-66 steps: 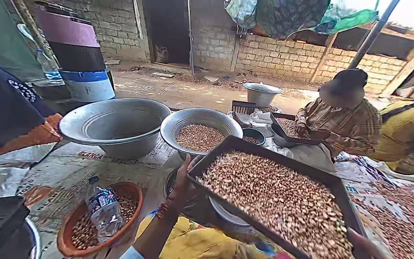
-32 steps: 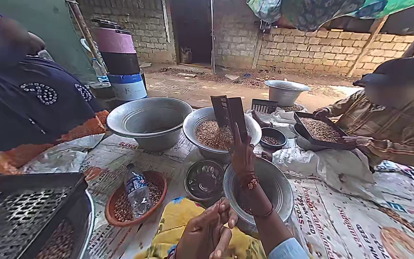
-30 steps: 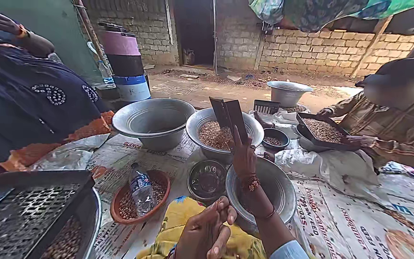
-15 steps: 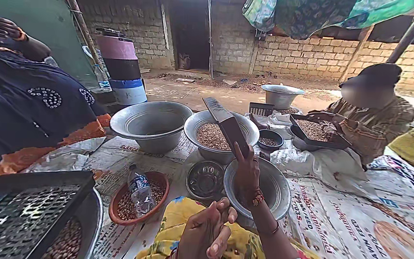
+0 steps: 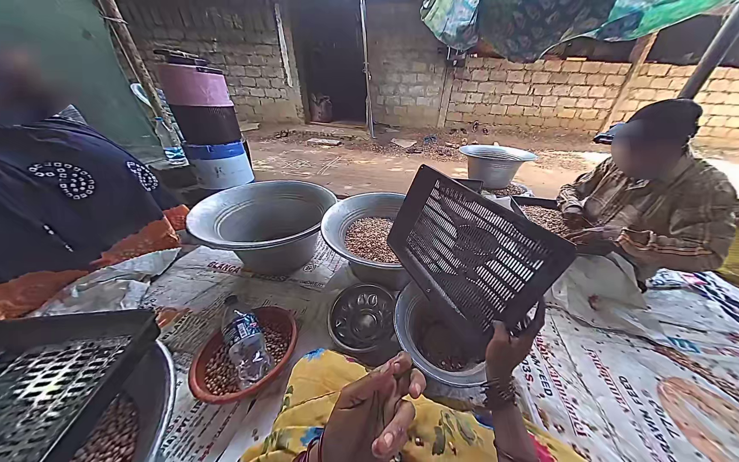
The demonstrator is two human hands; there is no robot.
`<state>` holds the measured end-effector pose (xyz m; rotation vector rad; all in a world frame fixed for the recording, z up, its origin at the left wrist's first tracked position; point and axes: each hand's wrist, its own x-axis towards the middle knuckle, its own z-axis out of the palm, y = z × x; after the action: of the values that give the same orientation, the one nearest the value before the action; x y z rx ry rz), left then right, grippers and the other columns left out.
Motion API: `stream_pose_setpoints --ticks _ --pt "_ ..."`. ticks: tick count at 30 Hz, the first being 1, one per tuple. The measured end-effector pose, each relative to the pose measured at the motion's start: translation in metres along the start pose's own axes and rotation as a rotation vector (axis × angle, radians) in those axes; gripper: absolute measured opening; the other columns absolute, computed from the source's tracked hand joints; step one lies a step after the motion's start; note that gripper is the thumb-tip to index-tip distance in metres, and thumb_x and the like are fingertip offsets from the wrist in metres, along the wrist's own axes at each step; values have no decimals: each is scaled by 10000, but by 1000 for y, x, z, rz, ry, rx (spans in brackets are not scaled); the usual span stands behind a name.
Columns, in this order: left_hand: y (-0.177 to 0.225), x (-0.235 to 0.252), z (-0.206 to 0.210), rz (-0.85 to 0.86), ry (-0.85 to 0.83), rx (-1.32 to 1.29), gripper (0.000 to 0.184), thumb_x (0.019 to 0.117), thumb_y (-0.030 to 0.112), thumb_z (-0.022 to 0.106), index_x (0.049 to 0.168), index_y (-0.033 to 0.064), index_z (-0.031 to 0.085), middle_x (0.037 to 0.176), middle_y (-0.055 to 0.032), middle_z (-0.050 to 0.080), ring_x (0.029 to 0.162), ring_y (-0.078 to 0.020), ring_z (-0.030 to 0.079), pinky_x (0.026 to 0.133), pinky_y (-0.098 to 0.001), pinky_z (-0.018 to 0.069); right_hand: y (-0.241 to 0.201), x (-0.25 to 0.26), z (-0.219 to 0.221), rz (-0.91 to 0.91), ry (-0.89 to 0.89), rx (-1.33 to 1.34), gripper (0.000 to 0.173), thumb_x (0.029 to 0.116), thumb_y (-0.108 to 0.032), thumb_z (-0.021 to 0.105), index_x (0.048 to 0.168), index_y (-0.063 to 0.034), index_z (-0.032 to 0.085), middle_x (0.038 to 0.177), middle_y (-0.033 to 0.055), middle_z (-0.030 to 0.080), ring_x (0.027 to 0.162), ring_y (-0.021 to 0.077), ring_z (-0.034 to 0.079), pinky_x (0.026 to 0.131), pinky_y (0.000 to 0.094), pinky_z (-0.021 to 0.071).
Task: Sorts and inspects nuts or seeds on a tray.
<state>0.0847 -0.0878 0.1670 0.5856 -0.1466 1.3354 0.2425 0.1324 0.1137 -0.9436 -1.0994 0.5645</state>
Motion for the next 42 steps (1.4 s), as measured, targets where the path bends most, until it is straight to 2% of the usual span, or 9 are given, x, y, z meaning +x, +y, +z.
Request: stream_pose_setpoints --ticks 4,11,20,24,29,34,38,40,42 --pt "-5 6 -2 -37 -23 -22 216 1049 179 529 1160 38 648 1062 -76 668 619 -71 629 550 -166 531 22 15 -54 189 171 261 1028 709 153 567 1637 -123 221 1419 189 509 1006 81 643 784 209 548" --pt "-13 16 -5 -58 -46 7 169 1053 164 539 1150 68 638 1009 -42 665 641 -61 637 567 -158 537 50 32 -158 350 425 96 809 750 146 584 1523 24 377 1415 210 510 1112 157 581 915 302 516" --pt "-30 32 -12 -150 -84 -12 206 1030 123 568 1219 84 640 1077 -35 669 667 -46 633 577 -145 523 72 34 -207 575 861 165 592 838 92 593 1407 68 430 1110 226 591 870 228 601 702 351 516" --pt "-34 36 -13 -138 -41 -30 255 1045 222 547 1212 52 638 1066 -64 667 645 -72 629 560 -169 521 112 46 -221 600 915 216 802 795 101 641 1539 14 355 1350 242 589 1157 323 632 876 410 554" --pt "-33 39 -15 -138 -8 -27 288 1045 310 549 1165 64 636 1015 -53 645 624 -77 610 537 -179 508 119 45 -217 568 806 252 815 823 148 541 1573 0 261 1483 212 453 1282 291 522 1003 401 496" --pt "-31 39 -16 -150 -41 -13 249 1055 280 538 1149 79 649 989 -36 660 655 -69 632 570 -167 520 104 39 -216 673 675 -162 557 925 18 542 1468 67 427 1439 244 512 1280 297 541 1033 408 477" --pt "-26 38 -10 -63 -44 222 97 995 181 615 1029 130 692 857 0 695 671 -64 679 563 -176 541 107 47 -222 417 632 -404 735 901 -13 633 1564 64 326 1561 332 382 1450 425 408 1168 523 373" --pt "-21 39 -6 10 -62 383 71 984 156 647 1016 155 711 870 2 728 700 -71 705 588 -200 568 93 52 -213 277 513 -275 702 934 12 582 1574 61 296 1611 329 296 1488 439 334 1198 522 321" --pt "-17 44 -6 71 -104 642 85 1008 192 637 1053 202 708 899 33 735 732 -58 704 628 -210 582 88 59 -201 295 400 -30 634 1006 -42 482 1592 34 252 1617 306 294 1442 405 388 1122 518 387"
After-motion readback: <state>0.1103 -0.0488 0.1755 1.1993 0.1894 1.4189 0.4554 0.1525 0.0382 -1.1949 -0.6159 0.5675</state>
